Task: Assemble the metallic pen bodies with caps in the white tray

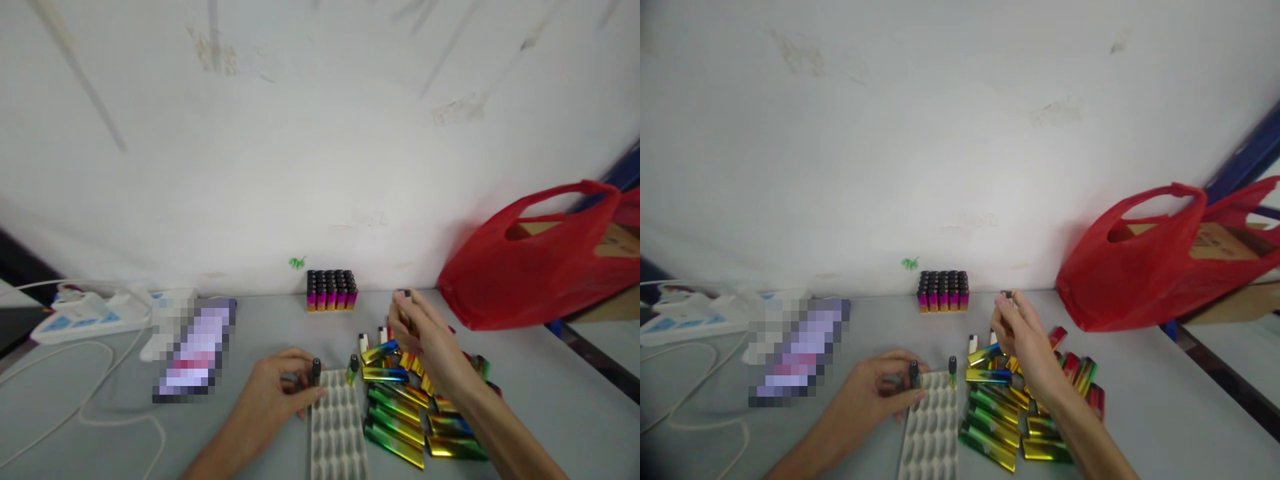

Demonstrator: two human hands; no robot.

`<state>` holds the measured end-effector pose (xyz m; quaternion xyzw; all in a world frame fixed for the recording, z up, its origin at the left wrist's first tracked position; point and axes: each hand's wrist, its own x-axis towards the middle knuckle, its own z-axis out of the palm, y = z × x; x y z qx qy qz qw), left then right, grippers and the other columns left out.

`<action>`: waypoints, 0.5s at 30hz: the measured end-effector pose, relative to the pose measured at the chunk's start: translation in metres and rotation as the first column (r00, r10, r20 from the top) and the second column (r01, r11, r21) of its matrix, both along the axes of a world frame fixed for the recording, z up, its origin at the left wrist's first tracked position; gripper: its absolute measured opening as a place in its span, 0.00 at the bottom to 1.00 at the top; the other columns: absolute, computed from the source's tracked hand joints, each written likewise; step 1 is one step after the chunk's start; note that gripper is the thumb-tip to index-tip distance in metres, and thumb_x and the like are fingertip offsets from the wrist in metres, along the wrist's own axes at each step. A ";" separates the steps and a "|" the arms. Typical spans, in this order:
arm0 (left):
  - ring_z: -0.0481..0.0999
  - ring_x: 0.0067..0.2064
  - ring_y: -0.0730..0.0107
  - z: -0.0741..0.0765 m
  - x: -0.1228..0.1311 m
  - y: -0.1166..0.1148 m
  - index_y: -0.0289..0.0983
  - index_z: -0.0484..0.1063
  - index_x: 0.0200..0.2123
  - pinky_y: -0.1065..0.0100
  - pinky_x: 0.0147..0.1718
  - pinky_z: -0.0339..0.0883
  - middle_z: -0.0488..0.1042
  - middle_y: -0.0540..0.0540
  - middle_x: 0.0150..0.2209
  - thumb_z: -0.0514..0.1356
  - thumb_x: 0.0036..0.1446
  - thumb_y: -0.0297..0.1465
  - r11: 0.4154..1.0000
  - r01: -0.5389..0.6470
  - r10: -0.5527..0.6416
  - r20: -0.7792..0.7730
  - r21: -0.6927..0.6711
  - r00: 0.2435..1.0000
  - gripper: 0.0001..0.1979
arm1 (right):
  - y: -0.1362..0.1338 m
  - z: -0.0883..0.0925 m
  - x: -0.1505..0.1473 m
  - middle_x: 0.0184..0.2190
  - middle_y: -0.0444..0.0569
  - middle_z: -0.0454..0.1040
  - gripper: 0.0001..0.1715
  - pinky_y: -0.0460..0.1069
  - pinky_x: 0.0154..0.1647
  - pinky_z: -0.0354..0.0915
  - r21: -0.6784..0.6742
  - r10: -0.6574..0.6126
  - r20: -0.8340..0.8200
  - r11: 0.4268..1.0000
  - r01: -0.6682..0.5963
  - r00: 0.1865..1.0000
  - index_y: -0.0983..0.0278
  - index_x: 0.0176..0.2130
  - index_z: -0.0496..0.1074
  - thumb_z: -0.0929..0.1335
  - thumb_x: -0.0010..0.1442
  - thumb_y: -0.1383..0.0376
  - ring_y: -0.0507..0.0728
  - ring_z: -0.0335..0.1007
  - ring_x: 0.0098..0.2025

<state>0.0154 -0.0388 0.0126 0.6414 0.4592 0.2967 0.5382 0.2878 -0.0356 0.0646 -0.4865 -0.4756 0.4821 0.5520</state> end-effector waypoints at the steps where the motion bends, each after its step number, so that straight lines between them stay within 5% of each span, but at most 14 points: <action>1: 0.82 0.38 0.60 0.000 0.000 0.000 0.35 0.78 0.25 0.70 0.28 0.79 0.80 0.42 0.44 0.73 0.54 0.39 1.000 0.000 0.000 -0.001 -0.003 1.000 0.14 | -0.003 -0.002 -0.004 0.21 0.33 0.51 0.28 0.46 0.20 0.43 -0.039 0.069 -0.143 0.996 -0.075 0.987 0.58 0.33 0.63 0.69 0.70 0.40 0.50 0.38 0.21; 5: 0.82 0.37 0.60 0.002 0.000 0.000 0.35 0.79 0.25 0.70 0.28 0.79 0.80 0.42 0.45 0.73 0.53 0.39 1.000 0.003 -0.003 -0.004 -0.011 1.000 0.14 | -0.010 -0.014 -0.017 0.19 0.32 0.43 0.36 0.47 0.19 0.37 -0.081 0.190 -0.441 0.965 -0.250 0.877 0.58 0.24 0.59 0.71 0.66 0.38 0.49 0.32 0.21; 15: 0.81 0.36 0.62 0.001 0.000 0.003 0.35 0.79 0.25 0.70 0.27 0.80 0.79 0.42 0.44 0.71 0.54 0.39 1.000 0.010 -0.011 -0.027 -0.018 1.000 0.14 | -0.023 -0.029 -0.031 0.16 0.31 0.40 0.33 0.47 0.18 0.36 -0.150 0.129 -0.553 0.956 -0.251 0.823 0.57 0.21 0.54 0.73 0.59 0.44 0.48 0.30 0.18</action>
